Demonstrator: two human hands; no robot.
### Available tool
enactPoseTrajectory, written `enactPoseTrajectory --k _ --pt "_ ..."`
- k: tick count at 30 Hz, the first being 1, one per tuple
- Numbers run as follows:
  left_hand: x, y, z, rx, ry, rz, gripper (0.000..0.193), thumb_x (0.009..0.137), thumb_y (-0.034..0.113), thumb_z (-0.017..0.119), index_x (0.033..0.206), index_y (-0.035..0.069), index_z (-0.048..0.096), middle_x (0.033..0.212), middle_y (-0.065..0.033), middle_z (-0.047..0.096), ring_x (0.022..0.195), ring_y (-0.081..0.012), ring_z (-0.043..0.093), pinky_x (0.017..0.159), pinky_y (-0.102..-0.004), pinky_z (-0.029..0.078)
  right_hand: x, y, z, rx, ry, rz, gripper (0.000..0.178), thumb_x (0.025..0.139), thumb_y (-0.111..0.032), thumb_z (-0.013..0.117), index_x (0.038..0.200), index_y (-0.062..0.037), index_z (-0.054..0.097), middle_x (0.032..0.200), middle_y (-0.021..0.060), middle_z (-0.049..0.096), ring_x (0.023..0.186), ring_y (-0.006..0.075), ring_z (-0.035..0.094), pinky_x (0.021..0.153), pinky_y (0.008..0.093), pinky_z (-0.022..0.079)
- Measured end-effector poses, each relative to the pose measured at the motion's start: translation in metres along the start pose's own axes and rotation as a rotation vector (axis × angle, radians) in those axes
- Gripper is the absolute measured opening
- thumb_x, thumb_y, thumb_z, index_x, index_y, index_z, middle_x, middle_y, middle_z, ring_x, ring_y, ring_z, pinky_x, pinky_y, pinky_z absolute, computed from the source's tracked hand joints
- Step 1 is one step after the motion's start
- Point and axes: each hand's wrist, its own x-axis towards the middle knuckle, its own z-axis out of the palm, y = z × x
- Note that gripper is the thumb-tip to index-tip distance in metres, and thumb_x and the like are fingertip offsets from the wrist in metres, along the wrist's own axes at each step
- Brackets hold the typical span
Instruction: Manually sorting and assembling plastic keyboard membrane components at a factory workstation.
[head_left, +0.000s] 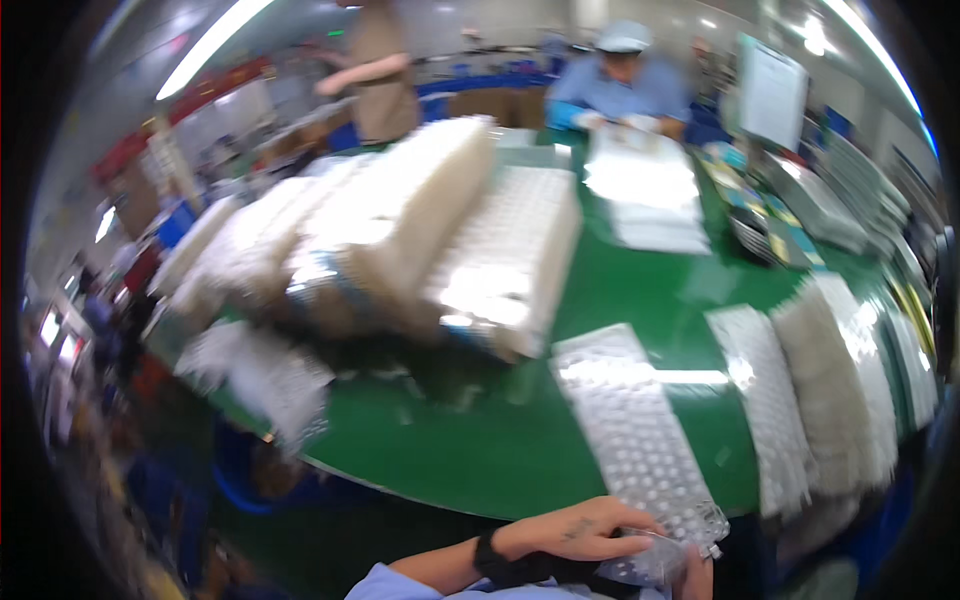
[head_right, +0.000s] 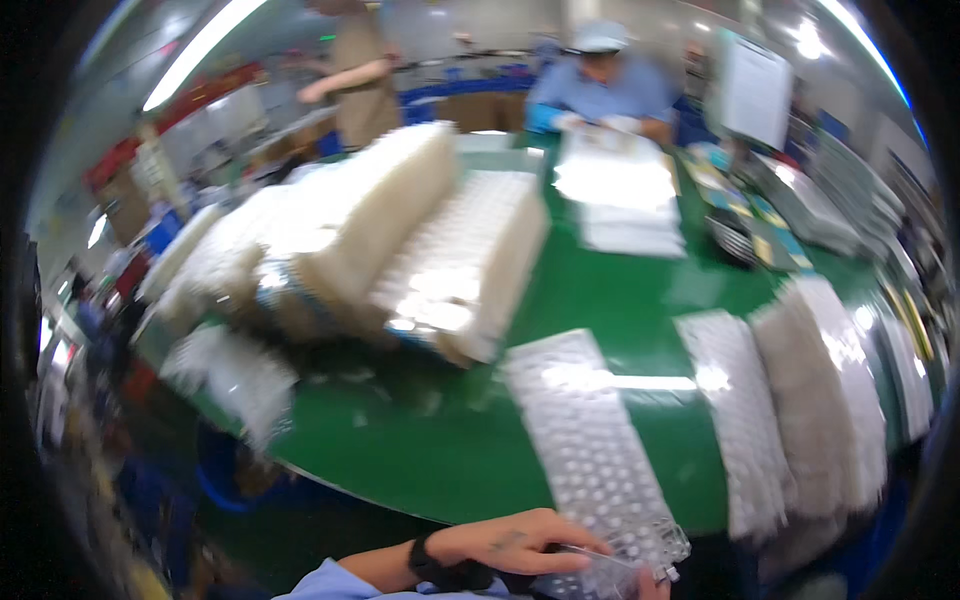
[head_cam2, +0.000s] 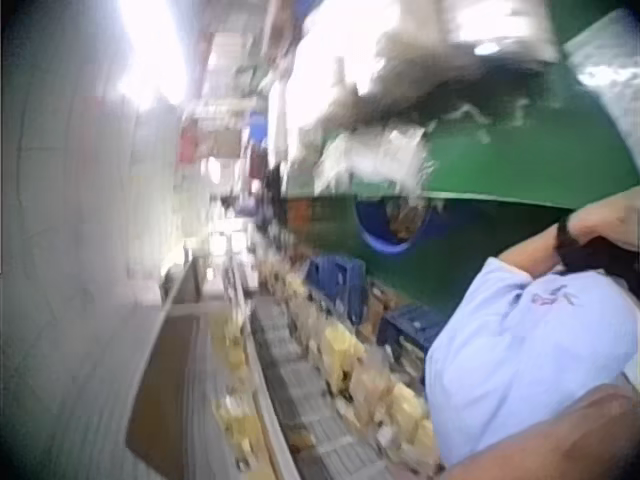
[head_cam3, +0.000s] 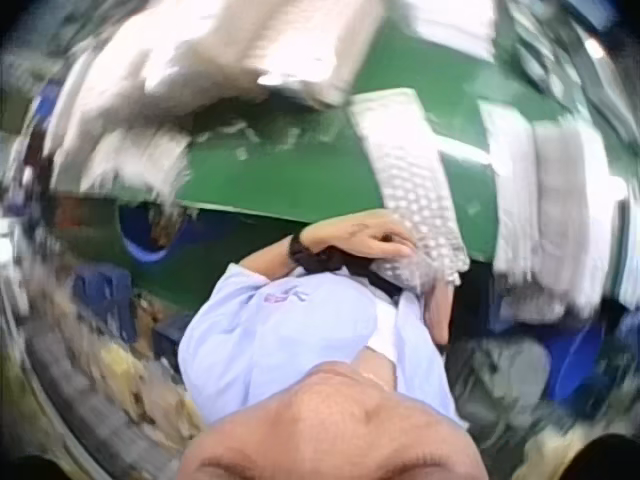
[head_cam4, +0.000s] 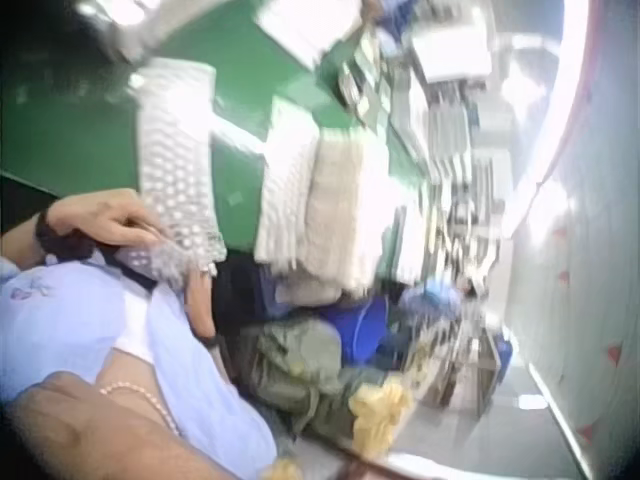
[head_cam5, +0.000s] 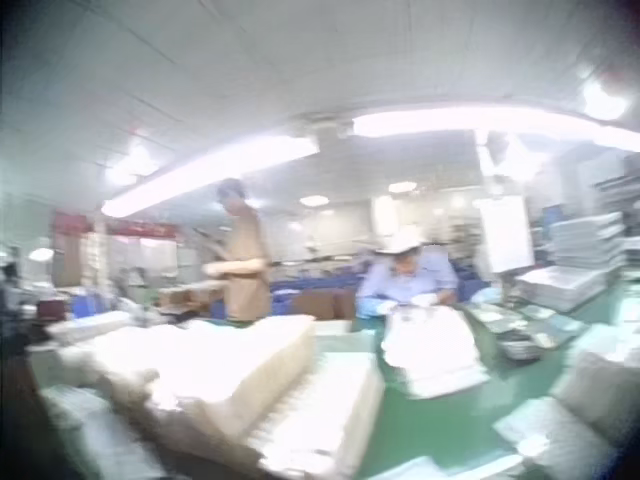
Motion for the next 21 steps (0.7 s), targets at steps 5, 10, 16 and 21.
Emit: enactPoseTrajectory --k 5,10,16,21 --pt "-0.023 -0.009 0.012 -0.218 0.161 0.160 0.031 0.096 0.019 0.056 0.117 -0.002 0.063 0.125 -0.0165 0.064 0.118 -0.0288 0.058 0.104 -0.0376 0.040 0.036 -0.032 0.010 0.245 0.028 0.097 0.042 0.091 -0.005 0.062 0.132 0.0011 0.053 0.110 0.0034 0.064 0.095 0.0089 0.059 0.082 0.0247 0.049" --pt "-0.035 0.002 0.005 -0.297 0.432 0.084 0.018 0.087 0.012 0.058 0.076 -0.001 0.062 0.115 -0.0218 0.066 0.115 -0.0314 0.059 0.100 -0.0417 0.042 0.043 -0.064 -0.036 0.221 0.340 -0.123 0.054 0.090 -0.001 0.056 0.142 0.0004 0.043 0.126 0.0131 0.060 0.107 0.0173 0.061 0.091 0.0298 0.049" --pt "-0.055 -0.007 0.003 -0.424 0.552 0.101 0.017 0.090 0.011 0.059 0.086 -0.003 0.067 0.113 -0.0182 0.068 0.103 -0.0261 0.063 0.093 -0.0380 0.047 0.060 -0.081 -0.098 -0.061 0.580 -0.373 0.066 0.091 -0.004 0.063 0.148 0.0005 0.030 0.142 0.0142 0.045 0.124 0.0214 0.049 0.102 0.0323 0.041" --pt "-0.054 -0.007 -0.004 -0.138 0.575 0.143 0.017 0.091 0.015 0.061 0.097 0.000 0.068 0.106 -0.0137 0.070 0.096 -0.0221 0.064 0.088 -0.0334 0.048 0.082 -0.132 -0.049 -0.628 0.685 -0.727 0.049 0.085 -0.002 0.059 0.133 0.0010 0.047 0.137 0.0147 0.049 0.130 0.0283 0.043 0.109 0.0410 0.031"
